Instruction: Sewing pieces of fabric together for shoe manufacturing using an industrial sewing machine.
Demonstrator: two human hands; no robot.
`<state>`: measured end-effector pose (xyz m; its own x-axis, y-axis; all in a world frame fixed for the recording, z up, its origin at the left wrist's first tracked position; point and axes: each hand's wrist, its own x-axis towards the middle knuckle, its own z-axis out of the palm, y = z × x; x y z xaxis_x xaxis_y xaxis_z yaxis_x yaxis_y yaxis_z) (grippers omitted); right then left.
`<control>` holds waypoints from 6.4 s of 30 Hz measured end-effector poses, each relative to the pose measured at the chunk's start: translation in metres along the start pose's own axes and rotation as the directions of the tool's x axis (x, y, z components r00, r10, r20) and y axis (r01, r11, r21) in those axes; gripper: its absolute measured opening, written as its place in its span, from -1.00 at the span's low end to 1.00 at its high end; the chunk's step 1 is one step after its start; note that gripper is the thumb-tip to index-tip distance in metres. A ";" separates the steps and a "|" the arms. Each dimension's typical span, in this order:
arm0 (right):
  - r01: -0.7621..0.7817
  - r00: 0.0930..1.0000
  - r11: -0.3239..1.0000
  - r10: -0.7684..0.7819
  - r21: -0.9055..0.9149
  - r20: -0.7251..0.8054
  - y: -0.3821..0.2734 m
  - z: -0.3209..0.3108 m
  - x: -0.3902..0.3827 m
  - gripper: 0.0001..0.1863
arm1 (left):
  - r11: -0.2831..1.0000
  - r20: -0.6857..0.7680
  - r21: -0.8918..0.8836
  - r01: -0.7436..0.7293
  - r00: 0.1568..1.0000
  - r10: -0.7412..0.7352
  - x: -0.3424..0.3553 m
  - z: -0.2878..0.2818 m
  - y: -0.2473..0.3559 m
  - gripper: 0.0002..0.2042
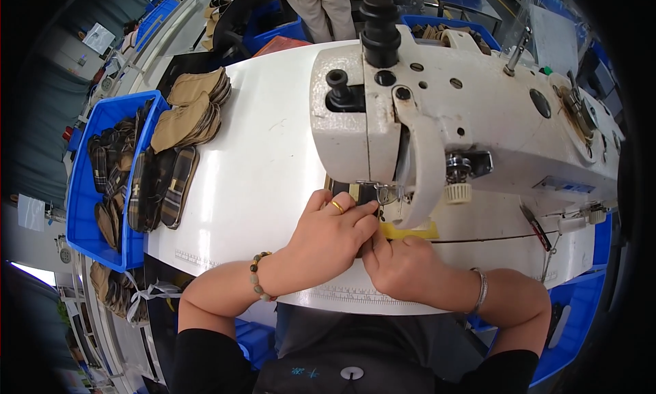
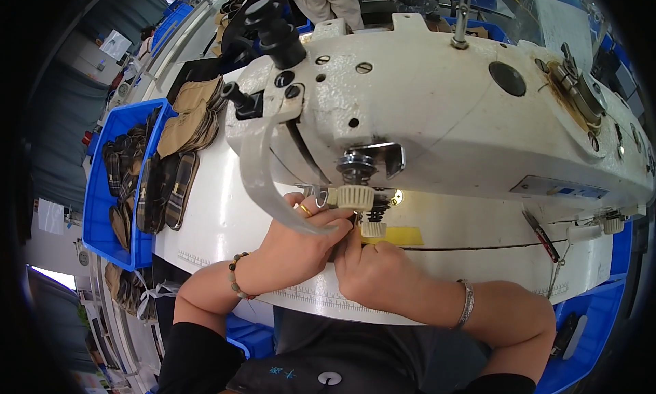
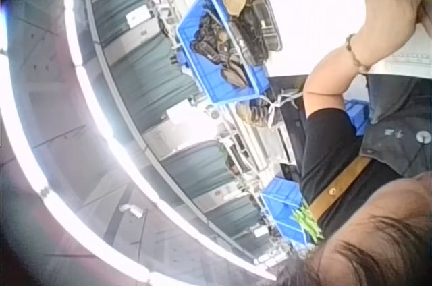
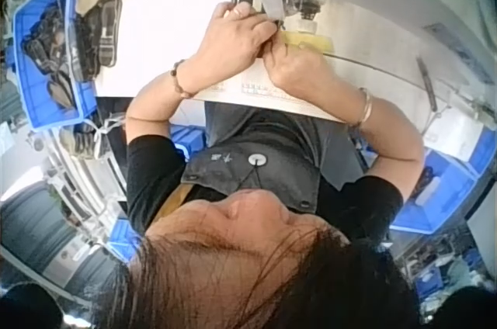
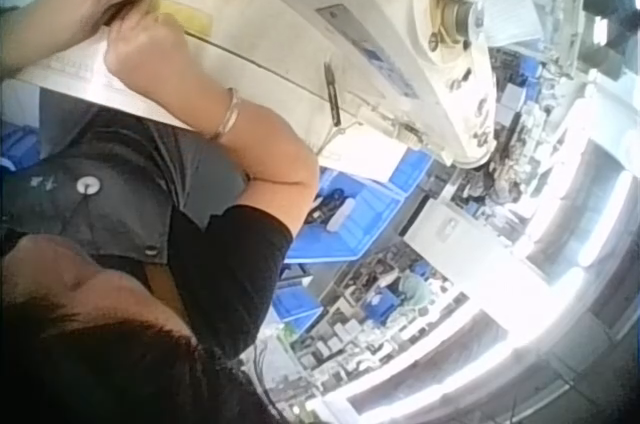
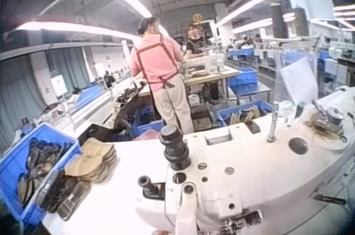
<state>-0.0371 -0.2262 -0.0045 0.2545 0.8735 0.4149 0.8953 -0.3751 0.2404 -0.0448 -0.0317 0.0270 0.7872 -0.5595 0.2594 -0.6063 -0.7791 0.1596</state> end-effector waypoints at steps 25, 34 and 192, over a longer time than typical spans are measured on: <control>0.029 1.000 0.998 -0.028 0.060 -0.013 -0.005 -0.008 0.000 -0.78 | 0.997 -0.144 0.047 -0.066 0.987 0.072 0.002 0.010 0.003 -0.80; -0.065 0.997 0.996 0.067 0.055 -0.041 0.007 0.006 0.007 -0.73 | 0.999 -0.124 0.033 0.001 0.992 0.003 0.013 0.018 -0.017 -0.74; -0.455 0.889 0.833 0.443 0.316 0.112 0.051 0.028 -0.009 -0.93 | 0.832 -0.065 -0.542 0.120 0.981 -0.183 0.028 0.020 -0.069 -0.81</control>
<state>0.0168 -0.2449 -0.0206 0.6643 0.6454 0.3771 0.7451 -0.6115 -0.2660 0.0208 0.0008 0.0045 0.8759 -0.3879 0.2868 -0.4714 -0.5619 0.6798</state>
